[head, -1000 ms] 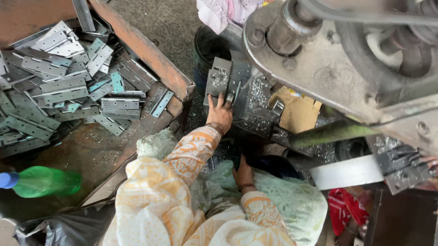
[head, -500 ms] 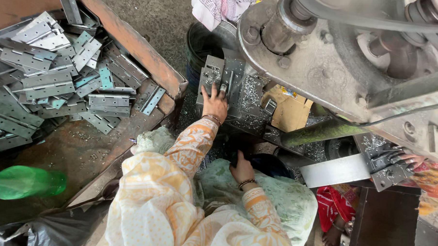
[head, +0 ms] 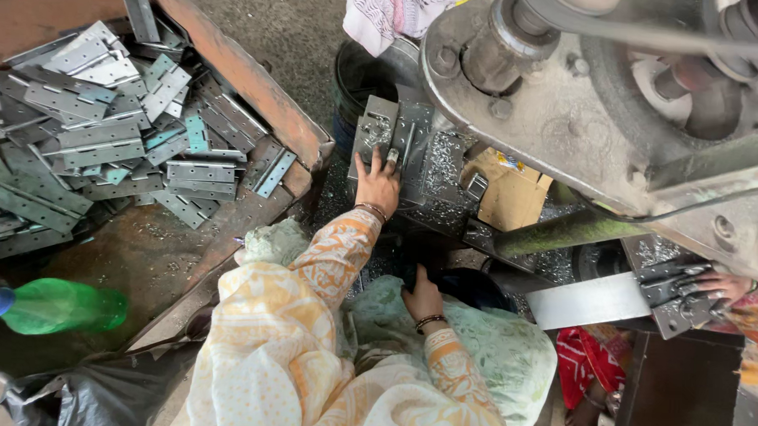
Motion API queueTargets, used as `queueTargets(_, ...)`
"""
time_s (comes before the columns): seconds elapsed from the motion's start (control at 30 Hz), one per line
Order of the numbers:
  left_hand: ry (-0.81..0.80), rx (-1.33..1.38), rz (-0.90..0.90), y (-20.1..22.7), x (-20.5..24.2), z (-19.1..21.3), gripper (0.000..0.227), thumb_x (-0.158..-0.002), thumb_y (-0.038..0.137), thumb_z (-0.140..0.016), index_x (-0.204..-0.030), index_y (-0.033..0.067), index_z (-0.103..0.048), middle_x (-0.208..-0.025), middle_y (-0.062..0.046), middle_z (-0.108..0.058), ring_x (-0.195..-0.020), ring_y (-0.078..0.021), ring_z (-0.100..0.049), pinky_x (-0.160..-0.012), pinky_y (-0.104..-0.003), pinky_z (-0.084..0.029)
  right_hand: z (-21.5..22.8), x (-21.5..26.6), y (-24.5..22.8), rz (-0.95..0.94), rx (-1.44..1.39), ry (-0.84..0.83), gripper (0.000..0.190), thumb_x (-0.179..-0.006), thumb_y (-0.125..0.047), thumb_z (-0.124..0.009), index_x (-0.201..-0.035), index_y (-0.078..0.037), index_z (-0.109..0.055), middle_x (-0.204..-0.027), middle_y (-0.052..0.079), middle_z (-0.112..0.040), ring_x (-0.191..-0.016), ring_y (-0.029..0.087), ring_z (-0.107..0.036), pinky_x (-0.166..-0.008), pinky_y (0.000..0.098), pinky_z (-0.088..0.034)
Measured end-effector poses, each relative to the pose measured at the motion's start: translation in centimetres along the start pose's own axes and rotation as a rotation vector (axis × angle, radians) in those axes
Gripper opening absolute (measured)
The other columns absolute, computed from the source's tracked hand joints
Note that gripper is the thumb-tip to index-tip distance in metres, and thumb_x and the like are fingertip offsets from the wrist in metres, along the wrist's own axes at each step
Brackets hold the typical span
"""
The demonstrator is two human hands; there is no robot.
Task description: The person sits on the floor and repeatedly places metal hinge pieces into a press machine, activates the press, and removes the processed pieces. The person handles the metal pieces by hand and operates the machine lever with the right hand.
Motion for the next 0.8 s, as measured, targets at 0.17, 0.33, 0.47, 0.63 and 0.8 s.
queueTargets(0.17, -0.059, -0.027, 0.013, 0.4, -3.0, -0.4, 0.045, -0.101, 0.027, -0.045, -0.144, 0.0185, -0.058, -0.159, -0.001, -0.044, -0.156, -0.0382, -0.013, -0.115, -0.079, -0.005, 1.5, -0.3, 0.1, -0.039, 0.090, -0.057, 0.074, -0.081, -0.027, -0.077, -0.146, -0.014, -0.043, -0.100, 0.028, -0.072, -0.092, 0.047, -0.070, -0.078, 0.0556, -0.058)
queueTargets(0.33, -0.040, -0.012, 0.002, 0.0, -3.7, -0.4, 0.047, -0.100, 0.031, -0.043, -0.145, 0.0222, -0.055, -0.157, 0.001, -0.043, -0.154, -0.0362, -0.011, -0.115, -0.078, -0.002, -2.7, 0.7, 0.8, 0.009, -0.011, 0.077, 0.084, -0.080, -0.026, -0.078, -0.152, -0.014, -0.036, -0.098, 0.030, -0.071, -0.090, 0.050, -0.069, -0.076, 0.0578, -0.057)
queueTargets(0.47, -0.079, -0.048, -0.018, -0.3, -2.1, -0.4, 0.048, -0.104, 0.033, -0.043, -0.148, 0.0212, -0.055, -0.160, -0.001, -0.043, -0.158, -0.0381, -0.009, -0.117, -0.077, -0.002, -4.8, 0.3, 1.5, -0.029, -0.049, 0.050, 0.085, -0.079, -0.023, -0.077, -0.153, -0.018, -0.036, -0.097, 0.030, -0.071, -0.091, 0.050, -0.068, -0.079, 0.0585, -0.056)
queueTargets(0.63, -0.072, -0.093, -0.049, 0.6, -0.1, 0.3, 0.051, -0.104, 0.039, -0.039, -0.149, 0.0198, -0.053, -0.162, -0.003, -0.036, -0.156, -0.0396, -0.004, -0.114, -0.078, -0.002, -2.2, -0.1, 0.5, -0.036, -0.037, 0.042, 0.081, -0.078, -0.025, -0.077, -0.150, -0.018, -0.039, -0.098, 0.030, -0.072, -0.092, 0.050, -0.069, -0.080, 0.0576, -0.056)
queueTargets(0.8, -0.140, -0.091, -0.025, 0.7, -0.8, 0.7, 0.052, -0.104, 0.042, -0.038, -0.149, 0.0200, -0.052, -0.166, -0.002, -0.031, -0.157, -0.0408, 0.000, -0.115, -0.079, -0.001, 2.2, 0.1, -0.3, -0.011, 0.048, -0.072, 0.076, -0.080, -0.030, -0.078, -0.145, -0.013, -0.043, -0.101, 0.028, -0.073, -0.094, 0.048, -0.070, -0.081, 0.0558, -0.057)
Point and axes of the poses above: each hand's wrist, its own x-axis away from the middle knuckle, its own z-axis out of the back of the hand, y = z × x, the point moved 6 cm from there along -x, towards the middle knuckle
